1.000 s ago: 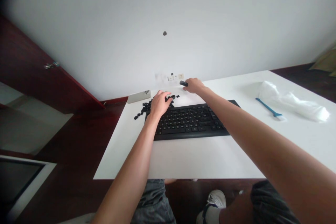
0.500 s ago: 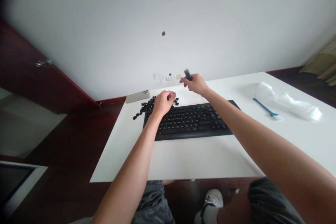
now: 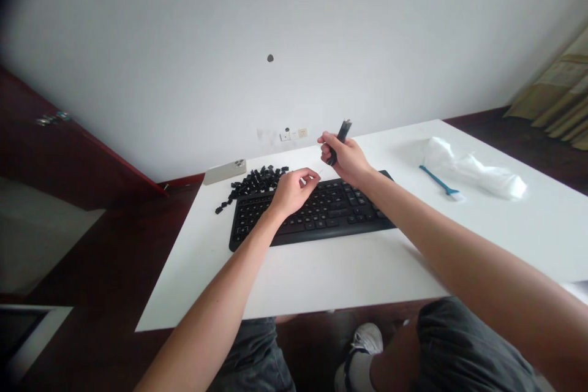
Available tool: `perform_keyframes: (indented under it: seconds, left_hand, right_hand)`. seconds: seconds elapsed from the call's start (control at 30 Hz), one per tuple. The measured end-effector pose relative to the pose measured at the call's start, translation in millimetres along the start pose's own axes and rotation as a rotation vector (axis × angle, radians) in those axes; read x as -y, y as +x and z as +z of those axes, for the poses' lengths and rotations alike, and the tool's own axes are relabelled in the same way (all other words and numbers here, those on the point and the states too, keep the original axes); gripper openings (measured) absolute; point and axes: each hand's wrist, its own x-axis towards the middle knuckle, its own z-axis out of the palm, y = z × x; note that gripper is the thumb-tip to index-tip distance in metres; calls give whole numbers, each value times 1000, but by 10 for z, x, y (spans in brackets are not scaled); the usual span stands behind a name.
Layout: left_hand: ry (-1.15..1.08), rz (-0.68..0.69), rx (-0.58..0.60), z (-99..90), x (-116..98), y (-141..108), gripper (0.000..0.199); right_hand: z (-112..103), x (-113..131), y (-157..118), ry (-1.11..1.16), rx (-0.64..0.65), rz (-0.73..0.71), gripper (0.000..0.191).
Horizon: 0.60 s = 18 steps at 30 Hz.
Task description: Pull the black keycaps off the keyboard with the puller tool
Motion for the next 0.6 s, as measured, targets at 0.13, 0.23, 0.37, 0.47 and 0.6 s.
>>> perform_keyframes:
  seconds: [0.13, 0.23, 0.37, 0.47, 0.6]
  left_hand:
    - [-28, -34, -31, -15, -39, -4, 23]
    - [-114, -43, -14, -11, -54, 5, 26]
    - [-118, -12, -18, -6, -13, 25, 23]
    - [-100, -22, 2, -7, 16, 26, 26]
    - [-52, -14, 39, 5, 2, 11, 25]
  right_hand:
    - [3, -29, 30, 60, 3, -1, 43]
    - [75, -21, 29, 106, 13, -13, 39]
    - [144, 3, -19, 164, 46, 82, 37]
    - [60, -19, -83, 98, 26, 156, 42]
    - [-183, -33, -139, -117, 55, 230, 56]
